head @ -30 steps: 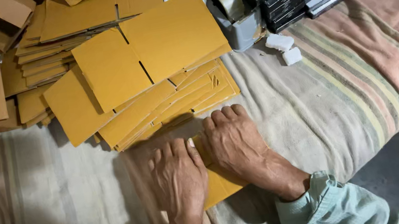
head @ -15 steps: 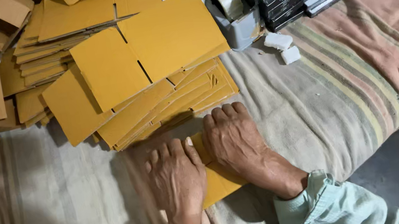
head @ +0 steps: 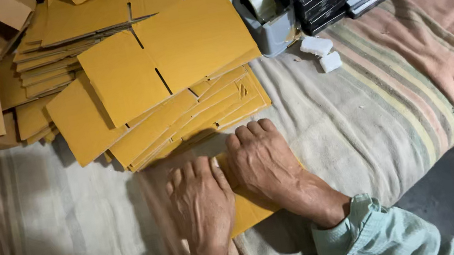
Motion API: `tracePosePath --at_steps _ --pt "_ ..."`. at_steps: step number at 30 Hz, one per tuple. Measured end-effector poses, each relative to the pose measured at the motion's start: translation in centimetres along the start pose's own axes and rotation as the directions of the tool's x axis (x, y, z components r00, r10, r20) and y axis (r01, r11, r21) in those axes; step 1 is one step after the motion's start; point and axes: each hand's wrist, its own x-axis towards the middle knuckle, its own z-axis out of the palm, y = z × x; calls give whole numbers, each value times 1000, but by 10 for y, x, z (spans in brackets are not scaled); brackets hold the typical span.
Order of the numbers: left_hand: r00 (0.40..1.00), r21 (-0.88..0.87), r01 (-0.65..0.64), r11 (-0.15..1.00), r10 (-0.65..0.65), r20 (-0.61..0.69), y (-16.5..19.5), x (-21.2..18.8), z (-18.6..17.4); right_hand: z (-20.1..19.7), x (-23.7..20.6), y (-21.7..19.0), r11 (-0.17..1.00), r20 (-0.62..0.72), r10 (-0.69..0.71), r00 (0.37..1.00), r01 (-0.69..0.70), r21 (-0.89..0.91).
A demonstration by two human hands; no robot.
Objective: The person picks flat die-cut yellow cardboard mailers from a pile on a bed, folds the side flaps and folds the base over by hand, presses the creases flat with both palms, and stacks the finished folded boxes beside the pile.
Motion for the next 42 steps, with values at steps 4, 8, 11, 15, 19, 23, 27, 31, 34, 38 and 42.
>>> tracePosePath --at_steps 4,8,11,15,19,23,27,31,34,38,42 --pt "984 -97 -157 983 147 -105 -2 0 1 0 -2 0 995 -42 -90 995 91 34" --pt "999 -23 24 999 -23 33 1 0 0 4 -2 3 1000 -90 -12 996 11 -5" --pt "976 13 132 991 -132 173 1 0 -2 7 -3 5 997 -110 33 993 -41 -66" --pt "990 -62 -101 993 95 -100 0 2 0 13 -3 7 993 -95 -112 989 114 11" --pt "998 -86 -42 995 45 34 -4 7 5 21 -2 13 995 -132 -79 988 72 -62" --pt "997 -131 -57 990 63 36 -8 6 8 26 -3 22 993 -73 3 997 -11 -118" --pt "991 -130 -124 984 128 25 -10 6 9 28 -2 17 991 1 -98 995 97 -93" --pt "997 -57 -73 996 75 28 -8 6 11 20 -2 9 983 -65 -176 982 178 32" --pt "998 -7 46 999 -45 49 -9 3 11 12 0 8 990 -2 -136 991 136 27" --pt "997 -20 66 998 -67 -45 -10 2 12 10 5 2 985 66 -139 988 144 -94" --pt "992 -32 -97 995 94 -88 -9 3 11 12 3 0 974 -43 -216 975 219 59"
